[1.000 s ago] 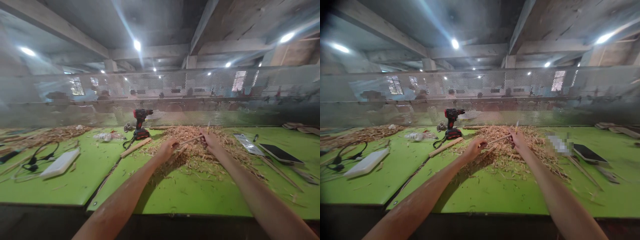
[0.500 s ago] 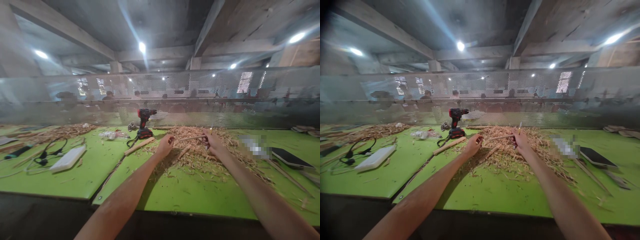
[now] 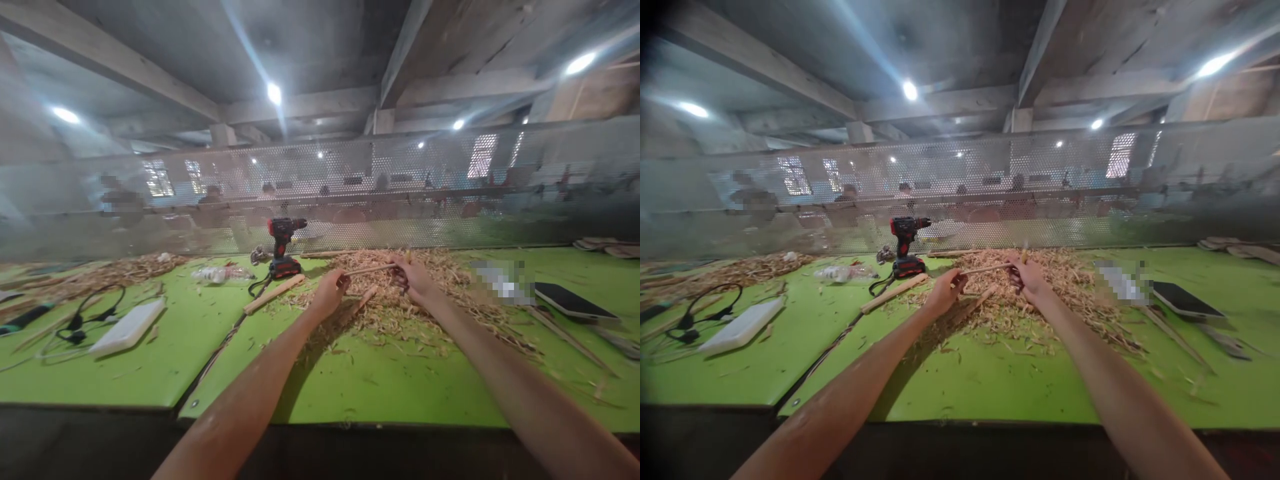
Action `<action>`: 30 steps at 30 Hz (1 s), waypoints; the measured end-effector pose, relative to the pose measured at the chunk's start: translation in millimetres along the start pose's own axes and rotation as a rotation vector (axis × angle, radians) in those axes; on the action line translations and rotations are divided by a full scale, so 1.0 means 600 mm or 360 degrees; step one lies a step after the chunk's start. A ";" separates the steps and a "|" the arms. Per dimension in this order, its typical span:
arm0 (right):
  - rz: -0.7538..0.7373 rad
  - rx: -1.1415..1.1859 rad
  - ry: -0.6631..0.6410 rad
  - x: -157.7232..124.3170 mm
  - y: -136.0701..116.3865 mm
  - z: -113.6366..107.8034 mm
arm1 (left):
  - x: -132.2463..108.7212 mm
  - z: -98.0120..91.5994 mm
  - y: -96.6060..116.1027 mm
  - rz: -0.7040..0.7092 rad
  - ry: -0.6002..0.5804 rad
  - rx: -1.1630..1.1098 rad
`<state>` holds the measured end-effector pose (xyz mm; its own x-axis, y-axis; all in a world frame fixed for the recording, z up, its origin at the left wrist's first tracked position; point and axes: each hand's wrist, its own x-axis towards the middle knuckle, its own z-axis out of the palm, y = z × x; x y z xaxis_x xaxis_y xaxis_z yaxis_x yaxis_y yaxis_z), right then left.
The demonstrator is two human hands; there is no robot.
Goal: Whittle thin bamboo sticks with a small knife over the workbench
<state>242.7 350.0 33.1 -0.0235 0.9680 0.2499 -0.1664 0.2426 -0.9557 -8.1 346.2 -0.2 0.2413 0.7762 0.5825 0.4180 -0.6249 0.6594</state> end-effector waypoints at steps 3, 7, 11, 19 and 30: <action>0.0009 -0.0011 -0.0020 -0.004 -0.003 0.004 | -0.002 0.005 0.004 0.0058 -0.0056 0.0012; 0.0019 -0.0037 0.0105 -0.006 -0.002 0.005 | -0.006 0.008 0.008 0.0075 -0.0108 0.0009; -0.0004 -0.0047 0.0160 -0.006 0.001 0.003 | -0.005 0.006 0.006 0.0041 -0.0123 0.0010; -0.0135 -0.0006 0.0096 -0.006 -0.001 0.014 | 0.000 0.007 0.002 -0.0181 -0.0084 -0.0194; -0.0356 -0.0790 0.0050 0.006 0.007 0.026 | 0.007 -0.003 0.007 -0.0643 0.0076 -0.0934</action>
<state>226.5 353.2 32.5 -0.0104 0.8890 0.4577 0.3216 0.4364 -0.8403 -6.8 346.9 5.6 0.1230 0.9604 0.2499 -0.0772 -0.2418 0.9673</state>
